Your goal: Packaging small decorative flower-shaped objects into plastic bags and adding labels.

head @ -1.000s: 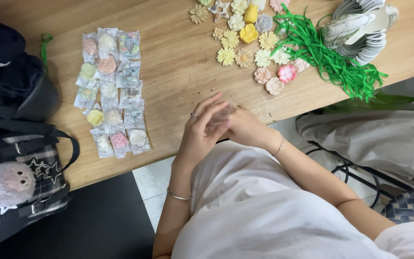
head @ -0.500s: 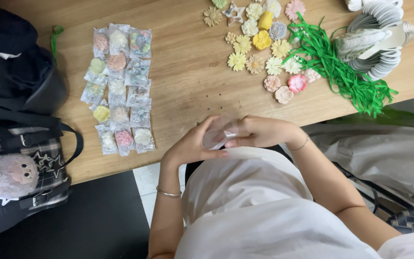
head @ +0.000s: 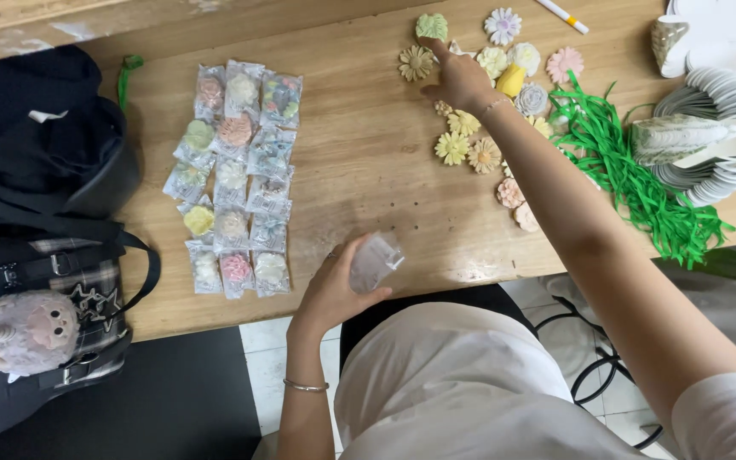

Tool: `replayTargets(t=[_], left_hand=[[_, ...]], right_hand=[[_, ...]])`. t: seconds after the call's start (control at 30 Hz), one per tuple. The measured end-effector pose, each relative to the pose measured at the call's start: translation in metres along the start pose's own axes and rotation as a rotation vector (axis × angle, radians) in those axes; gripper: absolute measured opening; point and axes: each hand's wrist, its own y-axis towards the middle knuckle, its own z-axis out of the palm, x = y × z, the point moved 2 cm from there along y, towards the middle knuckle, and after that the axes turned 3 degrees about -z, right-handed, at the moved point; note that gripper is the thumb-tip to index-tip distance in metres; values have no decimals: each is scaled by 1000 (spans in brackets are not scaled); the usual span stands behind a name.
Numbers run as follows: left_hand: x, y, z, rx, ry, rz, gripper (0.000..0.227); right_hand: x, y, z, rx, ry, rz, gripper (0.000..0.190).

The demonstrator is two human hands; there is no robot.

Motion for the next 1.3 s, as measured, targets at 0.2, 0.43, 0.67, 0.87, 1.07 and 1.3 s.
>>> replayTargets(t=[0.2, 0.43, 0.67, 0.87, 1.07, 1.3], left_hand=[[-3, -8, 6, 23, -11, -17, 91], [2, -5, 7, 63, 43, -91, 88], [-11, 0, 7, 24, 59, 80, 88], [-17, 0, 13, 27, 54, 193, 87], [-21, -6, 7, 36, 89, 179, 90], [-18, -18, 4, -4, 102, 142, 88]], right_hand=[[5, 41, 22, 247, -425, 157, 81], [18, 23, 19, 246, -492, 147, 75], [75, -35, -14, -163, 399, -266, 70], [143, -111, -61, -110, 1462, -257, 68], [168, -150, -90, -155, 1580, -337, 80], [189, -163, -99, 92, 2272, -380, 53]])
